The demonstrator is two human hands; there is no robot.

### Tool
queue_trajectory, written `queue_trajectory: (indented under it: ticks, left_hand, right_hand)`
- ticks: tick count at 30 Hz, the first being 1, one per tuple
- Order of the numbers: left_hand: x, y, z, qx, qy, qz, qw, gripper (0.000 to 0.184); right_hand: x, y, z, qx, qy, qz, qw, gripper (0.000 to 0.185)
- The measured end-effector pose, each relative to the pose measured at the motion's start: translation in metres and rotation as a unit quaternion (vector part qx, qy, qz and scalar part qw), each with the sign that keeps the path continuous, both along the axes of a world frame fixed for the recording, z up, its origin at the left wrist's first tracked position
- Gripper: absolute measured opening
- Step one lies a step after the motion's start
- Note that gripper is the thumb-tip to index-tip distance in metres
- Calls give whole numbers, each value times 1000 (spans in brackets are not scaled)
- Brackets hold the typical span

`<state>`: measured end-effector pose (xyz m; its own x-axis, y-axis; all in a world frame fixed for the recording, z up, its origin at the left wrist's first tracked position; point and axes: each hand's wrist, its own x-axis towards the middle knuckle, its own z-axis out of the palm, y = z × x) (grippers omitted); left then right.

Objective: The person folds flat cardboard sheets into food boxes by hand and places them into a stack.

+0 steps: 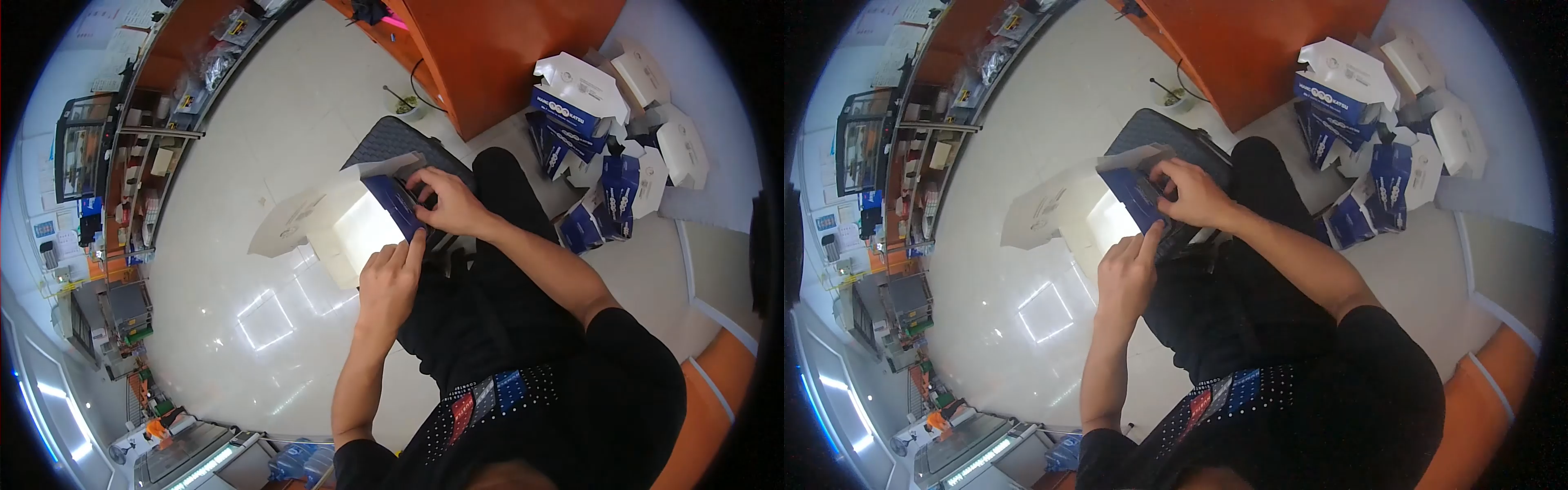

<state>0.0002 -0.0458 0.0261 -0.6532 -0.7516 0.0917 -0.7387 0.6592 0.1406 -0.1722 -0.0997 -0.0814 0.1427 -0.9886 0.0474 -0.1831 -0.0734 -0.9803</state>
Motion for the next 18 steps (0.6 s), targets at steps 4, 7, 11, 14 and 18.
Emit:
queue_trajectory:
  ticks: [4,7,11,14,18]
  left_hand:
    - [-5,1,-6,17,-30,5,999,49]
    - [-7,0,-9,25,-54,14,998,47]
    - [-8,-3,-9,34,-55,39,997,43]
    - [-6,-6,-11,36,-64,42,996,42]
    - [-7,-5,-10,39,-74,49,995,42]
  right_hand:
    - [-3,-1,-3,-14,-14,7,1000,36]
    - [-5,-1,-2,-11,-11,17,1000,38]
    - [-4,2,0,-25,-11,30,999,42]
    - [-1,2,-4,-28,-1,33,999,45]
    - [-2,2,-1,-8,-9,44,999,50]
